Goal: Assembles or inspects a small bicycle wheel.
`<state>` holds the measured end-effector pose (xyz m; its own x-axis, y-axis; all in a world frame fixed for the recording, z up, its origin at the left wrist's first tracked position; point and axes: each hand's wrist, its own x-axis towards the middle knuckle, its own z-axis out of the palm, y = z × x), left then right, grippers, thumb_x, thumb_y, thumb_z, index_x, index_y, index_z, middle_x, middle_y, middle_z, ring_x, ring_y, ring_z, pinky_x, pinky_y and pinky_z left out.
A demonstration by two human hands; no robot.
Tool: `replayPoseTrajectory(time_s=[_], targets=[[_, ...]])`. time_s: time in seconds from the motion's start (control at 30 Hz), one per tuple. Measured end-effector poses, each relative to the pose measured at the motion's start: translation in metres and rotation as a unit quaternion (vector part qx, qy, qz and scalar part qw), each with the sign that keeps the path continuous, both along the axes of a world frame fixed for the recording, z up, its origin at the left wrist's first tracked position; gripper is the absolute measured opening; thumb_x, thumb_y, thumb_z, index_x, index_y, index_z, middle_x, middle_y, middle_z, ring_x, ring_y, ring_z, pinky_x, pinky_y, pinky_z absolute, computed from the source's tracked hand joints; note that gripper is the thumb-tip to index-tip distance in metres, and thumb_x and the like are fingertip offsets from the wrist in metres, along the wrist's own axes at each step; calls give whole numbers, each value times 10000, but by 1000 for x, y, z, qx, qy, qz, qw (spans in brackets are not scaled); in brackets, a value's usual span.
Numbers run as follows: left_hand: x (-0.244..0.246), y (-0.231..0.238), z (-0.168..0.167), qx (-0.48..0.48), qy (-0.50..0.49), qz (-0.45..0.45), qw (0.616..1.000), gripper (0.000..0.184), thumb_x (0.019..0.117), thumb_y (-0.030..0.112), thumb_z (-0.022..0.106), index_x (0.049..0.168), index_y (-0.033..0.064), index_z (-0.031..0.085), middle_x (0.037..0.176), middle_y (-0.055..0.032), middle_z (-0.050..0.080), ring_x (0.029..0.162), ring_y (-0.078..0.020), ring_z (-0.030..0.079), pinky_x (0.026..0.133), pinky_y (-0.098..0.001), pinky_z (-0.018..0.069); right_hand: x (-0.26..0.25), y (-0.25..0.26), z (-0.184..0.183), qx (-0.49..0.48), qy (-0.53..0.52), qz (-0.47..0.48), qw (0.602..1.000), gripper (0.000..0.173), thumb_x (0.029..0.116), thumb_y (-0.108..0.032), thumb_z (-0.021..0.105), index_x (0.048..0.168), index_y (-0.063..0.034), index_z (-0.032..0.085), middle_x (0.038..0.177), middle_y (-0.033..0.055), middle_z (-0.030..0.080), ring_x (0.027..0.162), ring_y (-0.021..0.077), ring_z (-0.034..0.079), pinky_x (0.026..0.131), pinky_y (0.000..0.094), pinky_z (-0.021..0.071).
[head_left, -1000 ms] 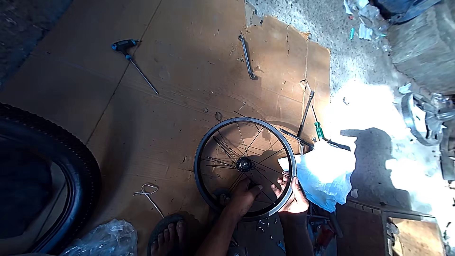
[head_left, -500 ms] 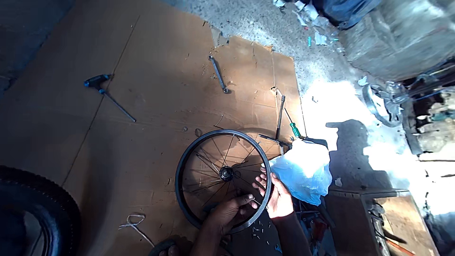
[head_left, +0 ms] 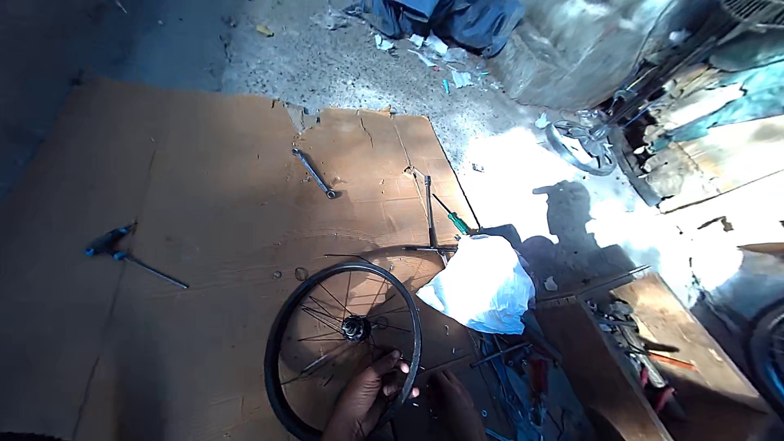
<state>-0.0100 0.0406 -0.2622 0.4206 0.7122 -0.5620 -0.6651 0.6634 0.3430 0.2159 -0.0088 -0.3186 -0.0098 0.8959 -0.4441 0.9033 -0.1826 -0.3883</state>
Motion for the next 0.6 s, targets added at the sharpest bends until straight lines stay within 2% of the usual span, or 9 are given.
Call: replayPoseTrajectory(time_s=[0.1,0.2,0.27,0.3,0.33,0.43,0.5,0.6], targets=[[-3,-1,-1,12,16,-6,1000,88,1057,97,499,1088,31,550,786,-102,656,523,-164,567,610,-397,603,-6,1,0,17,-21,21,999,249,974,-216,613,1129,-60,731,1164,172,688,1079,340,682,912,516,567],[-3,-2,1,18,33,-11,999,96,1067,98,491,1094,18,536,789,-113,655,527,-174,567,628,-410,603,-5,12,4,-16,-30,35,999,237,938,-237,617,1078,-78,723,1120,143,687,1047,318,683,871,517,569],[-3,-4,4,15,51,-12,999,96,1069,95,488,1098,15,532,776,-109,645,526,-178,568,628,-418,607,-2,18,11,-8,59,-28,998,224,892,-234,682,1027,-60,724,992,115,715,909,277,699,822,507,570],[-3,-5,6,13,59,-13,998,98,1071,96,483,1099,15,530,771,-105,638,530,-177,566,634,-419,608,-1,18,19,19,126,-70,989,186,865,-202,717,979,-56,706,883,87,726,798,235,707,750,471,584],[-3,-7,6,13,64,-15,998,100,1074,98,475,1098,16,526,774,-103,636,534,-174,565,635,-412,606,-2,19,31,34,205,-105,973,150,861,-150,730,961,-51,677,839,72,728,745,211,713,717,440,601],[-2,-11,2,14,89,-17,996,109,1075,109,487,1089,12,535,788,-110,652,520,-155,552,590,-355,583,-10,16,78,43,404,-156,900,100,894,6,694,983,-3,647,901,116,743,761,249,738,739,434,641],[1,-10,2,14,102,-12,995,108,1075,103,487,1095,4,526,795,-117,653,507,-149,547,562,-334,572,-16,10,96,50,447,-151,880,85,913,26,663,997,18,671,937,126,747,791,244,740,761,424,638],[6,-10,3,13,104,0,994,116,1078,98,479,1105,-7,521,795,-125,648,490,-150,535,533,-327,564,-22,1,96,60,461,-154,872,105,923,17,661,1021,26,696,902,125,748,797,235,742,769,414,638]])
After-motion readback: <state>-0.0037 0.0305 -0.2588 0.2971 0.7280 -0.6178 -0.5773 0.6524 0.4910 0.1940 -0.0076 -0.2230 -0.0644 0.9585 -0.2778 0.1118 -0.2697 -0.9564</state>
